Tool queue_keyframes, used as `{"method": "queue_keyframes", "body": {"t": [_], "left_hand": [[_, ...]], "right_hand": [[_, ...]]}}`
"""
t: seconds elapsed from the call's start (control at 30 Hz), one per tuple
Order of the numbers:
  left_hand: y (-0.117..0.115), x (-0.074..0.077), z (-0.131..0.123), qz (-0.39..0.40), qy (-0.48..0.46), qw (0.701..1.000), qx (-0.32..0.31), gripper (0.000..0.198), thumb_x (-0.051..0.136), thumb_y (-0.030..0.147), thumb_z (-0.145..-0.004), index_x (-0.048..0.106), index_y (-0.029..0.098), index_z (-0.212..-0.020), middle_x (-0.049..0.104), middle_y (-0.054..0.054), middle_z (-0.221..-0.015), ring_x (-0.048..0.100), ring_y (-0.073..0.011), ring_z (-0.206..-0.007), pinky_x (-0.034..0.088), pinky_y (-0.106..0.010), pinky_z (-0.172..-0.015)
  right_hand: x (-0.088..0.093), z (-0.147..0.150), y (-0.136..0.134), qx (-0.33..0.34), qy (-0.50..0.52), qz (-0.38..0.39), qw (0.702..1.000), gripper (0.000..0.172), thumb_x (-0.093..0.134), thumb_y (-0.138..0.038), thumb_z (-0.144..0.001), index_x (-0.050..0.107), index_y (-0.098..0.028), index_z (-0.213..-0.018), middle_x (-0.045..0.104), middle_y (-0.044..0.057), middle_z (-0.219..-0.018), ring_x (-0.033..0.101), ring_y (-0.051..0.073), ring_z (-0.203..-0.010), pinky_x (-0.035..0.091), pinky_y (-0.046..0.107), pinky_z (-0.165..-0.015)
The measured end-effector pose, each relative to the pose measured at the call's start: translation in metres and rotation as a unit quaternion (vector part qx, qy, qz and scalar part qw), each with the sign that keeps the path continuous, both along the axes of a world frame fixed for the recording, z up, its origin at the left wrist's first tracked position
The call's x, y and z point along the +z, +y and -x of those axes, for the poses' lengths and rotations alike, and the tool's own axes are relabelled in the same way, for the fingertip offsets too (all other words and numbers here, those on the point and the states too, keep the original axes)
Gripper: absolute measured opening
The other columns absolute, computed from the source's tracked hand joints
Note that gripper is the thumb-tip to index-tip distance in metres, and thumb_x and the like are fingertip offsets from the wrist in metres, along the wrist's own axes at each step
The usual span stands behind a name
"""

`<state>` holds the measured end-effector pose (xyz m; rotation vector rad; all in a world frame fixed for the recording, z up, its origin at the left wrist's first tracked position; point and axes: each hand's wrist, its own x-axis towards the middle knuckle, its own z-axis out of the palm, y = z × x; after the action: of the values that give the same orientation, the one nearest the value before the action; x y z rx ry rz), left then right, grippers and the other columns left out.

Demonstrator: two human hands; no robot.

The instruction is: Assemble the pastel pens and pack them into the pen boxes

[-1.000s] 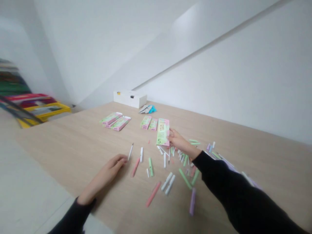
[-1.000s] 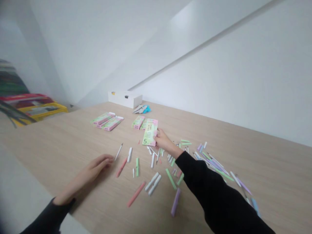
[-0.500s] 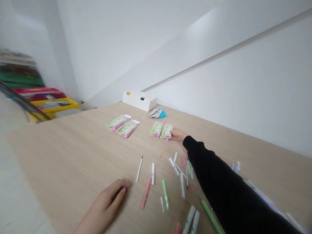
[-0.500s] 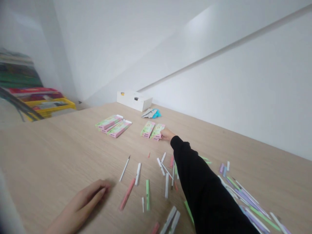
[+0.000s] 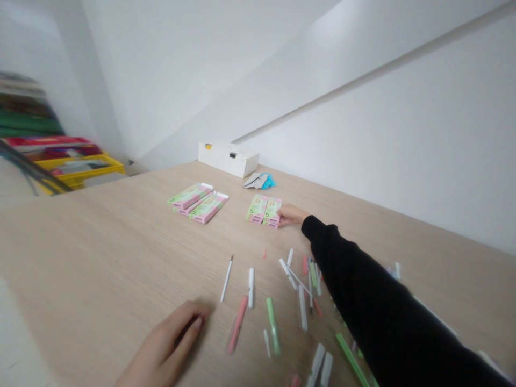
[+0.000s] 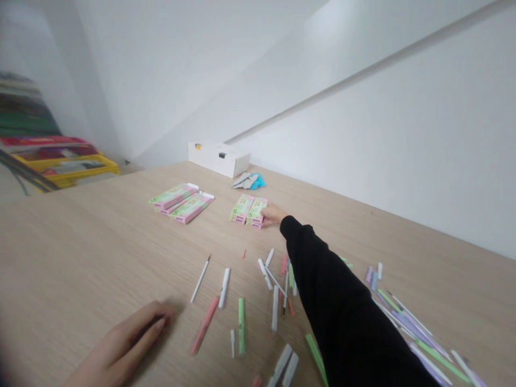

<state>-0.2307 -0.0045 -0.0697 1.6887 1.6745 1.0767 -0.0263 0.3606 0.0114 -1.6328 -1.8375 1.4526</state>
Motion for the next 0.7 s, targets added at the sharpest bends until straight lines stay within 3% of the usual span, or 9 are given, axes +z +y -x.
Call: {"method": "queue_keyframes", "body": {"t": [0.17,0.3,0.5,0.6,0.7], "left_hand": [[-0.001,0.001,0.0,-0.018,0.012,1.0,0.0,0.027,0.048,0.043,-0.097,0.07,0.028,-0.097,0.078,-0.003,-0.098,0.076,-0.0207,-0.09,0.063,-0.026,-0.082],[-0.001,0.001,0.001,-0.023,0.027,0.999,0.002,0.026,0.048,0.042,-0.098,0.068,0.027,-0.097,0.078,-0.003,-0.101,0.076,-0.0206,-0.093,0.062,-0.026,-0.084],[-0.001,0.003,0.0,-0.013,0.03,0.999,0.003,0.027,0.048,0.044,-0.097,0.068,0.027,-0.093,0.077,-0.003,-0.093,0.075,-0.0215,-0.087,0.063,-0.027,-0.08],[-0.002,0.002,-0.001,-0.011,0.029,0.999,0.008,0.027,0.048,0.044,-0.097,0.069,0.028,-0.093,0.077,-0.002,-0.091,0.075,-0.0215,-0.086,0.062,-0.028,-0.078],[-0.001,-0.001,-0.001,-0.007,0.03,0.999,0.01,0.029,0.046,0.044,-0.098,0.07,0.027,-0.094,0.076,-0.002,-0.09,0.074,-0.0214,-0.085,0.062,-0.029,-0.078]], "right_hand": [[0.0,0.002,0.009,0.019,-0.105,-0.054,0.993,0.039,0.064,-0.037,-0.097,0.06,-0.017,-0.13,0.063,0.011,-0.13,0.066,0.024,-0.11,0.058,0.046,-0.092],[0.001,0.005,0.014,0.021,-0.163,-0.183,0.969,0.04,0.065,-0.037,-0.097,0.06,-0.016,-0.131,0.063,0.012,-0.131,0.066,0.024,-0.111,0.058,0.046,-0.093],[-0.006,0.017,0.012,0.046,-0.189,-0.37,0.909,0.04,0.064,-0.037,-0.097,0.059,-0.018,-0.132,0.062,0.011,-0.133,0.065,0.025,-0.113,0.057,0.047,-0.094],[-0.013,0.022,0.006,0.083,-0.212,-0.389,0.893,0.038,0.064,-0.037,-0.098,0.06,-0.018,-0.13,0.063,0.011,-0.132,0.065,0.024,-0.112,0.057,0.046,-0.094],[-0.007,0.023,0.0,0.103,-0.232,-0.39,0.885,0.037,0.063,-0.037,-0.098,0.061,-0.018,-0.129,0.063,0.011,-0.131,0.065,0.024,-0.111,0.057,0.046,-0.094]]}}
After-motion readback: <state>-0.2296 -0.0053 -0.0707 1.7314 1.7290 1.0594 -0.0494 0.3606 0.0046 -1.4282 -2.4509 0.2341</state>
